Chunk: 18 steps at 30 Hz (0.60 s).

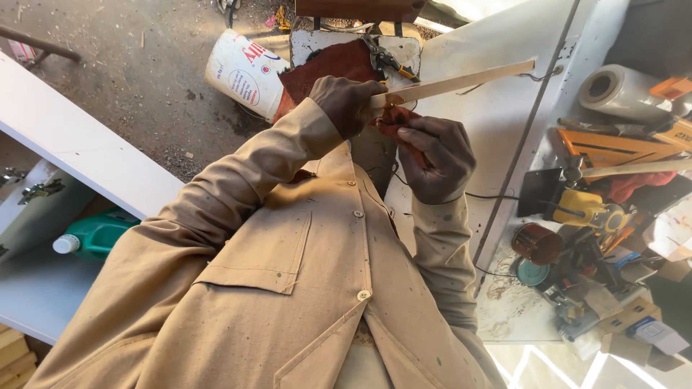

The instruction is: Applying a finish to a wooden furniture panel using a cloth

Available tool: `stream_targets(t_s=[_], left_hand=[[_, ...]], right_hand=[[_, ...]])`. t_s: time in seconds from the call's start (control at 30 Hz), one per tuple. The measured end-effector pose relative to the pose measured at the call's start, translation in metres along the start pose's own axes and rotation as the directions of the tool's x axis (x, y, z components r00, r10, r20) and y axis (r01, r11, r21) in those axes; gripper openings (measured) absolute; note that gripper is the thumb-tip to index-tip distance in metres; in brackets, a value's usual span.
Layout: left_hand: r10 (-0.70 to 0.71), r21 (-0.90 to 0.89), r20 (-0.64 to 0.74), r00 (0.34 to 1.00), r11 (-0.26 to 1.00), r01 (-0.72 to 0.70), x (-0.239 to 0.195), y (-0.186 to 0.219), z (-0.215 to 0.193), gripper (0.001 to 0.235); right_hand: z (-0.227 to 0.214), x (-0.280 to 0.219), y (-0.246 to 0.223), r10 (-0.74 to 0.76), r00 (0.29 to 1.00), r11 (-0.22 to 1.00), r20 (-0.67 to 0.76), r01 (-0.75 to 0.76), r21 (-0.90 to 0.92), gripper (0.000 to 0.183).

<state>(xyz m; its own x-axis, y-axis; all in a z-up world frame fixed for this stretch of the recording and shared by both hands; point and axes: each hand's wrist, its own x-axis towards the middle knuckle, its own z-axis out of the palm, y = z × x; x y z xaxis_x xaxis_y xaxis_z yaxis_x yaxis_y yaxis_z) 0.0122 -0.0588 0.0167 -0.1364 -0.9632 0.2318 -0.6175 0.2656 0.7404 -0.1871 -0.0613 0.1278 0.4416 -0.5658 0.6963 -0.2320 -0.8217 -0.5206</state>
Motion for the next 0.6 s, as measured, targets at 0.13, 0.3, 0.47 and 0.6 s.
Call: stream_targets(t_s=[0.13, 0.3, 0.47, 0.6], left_hand=[[-0.020, -0.024, 0.016, 1.000, 1.000, 0.020, 0.000, -0.005, 0.003, 0.031], [-0.023, 0.024, 0.033, 0.999, 0.999, 0.022, 0.005, -0.003, 0.001, 0.036], [-0.006, -0.001, 0.017, 1.000, 1.000, 0.006, 0.005, -0.005, 0.005, 0.035], [-0.015, 0.004, 0.025, 1.000, 1.000, 0.014, 0.007, -0.001, 0.000, 0.034]], right_hand=[[-0.003, -0.004, 0.004, 0.004, 1.000, 1.000, 0.007, -0.004, 0.020, 0.017], [-0.001, -0.004, 0.007, 0.005, 1.000, 0.999, -0.024, -0.004, 0.038, 0.013], [-0.001, -0.006, 0.008, 0.024, 0.999, 0.998, -0.040, -0.021, 0.061, 0.015], [-0.004, -0.006, 0.011, 0.065, 0.996, 0.994, -0.062, -0.058, 0.096, 0.014]])
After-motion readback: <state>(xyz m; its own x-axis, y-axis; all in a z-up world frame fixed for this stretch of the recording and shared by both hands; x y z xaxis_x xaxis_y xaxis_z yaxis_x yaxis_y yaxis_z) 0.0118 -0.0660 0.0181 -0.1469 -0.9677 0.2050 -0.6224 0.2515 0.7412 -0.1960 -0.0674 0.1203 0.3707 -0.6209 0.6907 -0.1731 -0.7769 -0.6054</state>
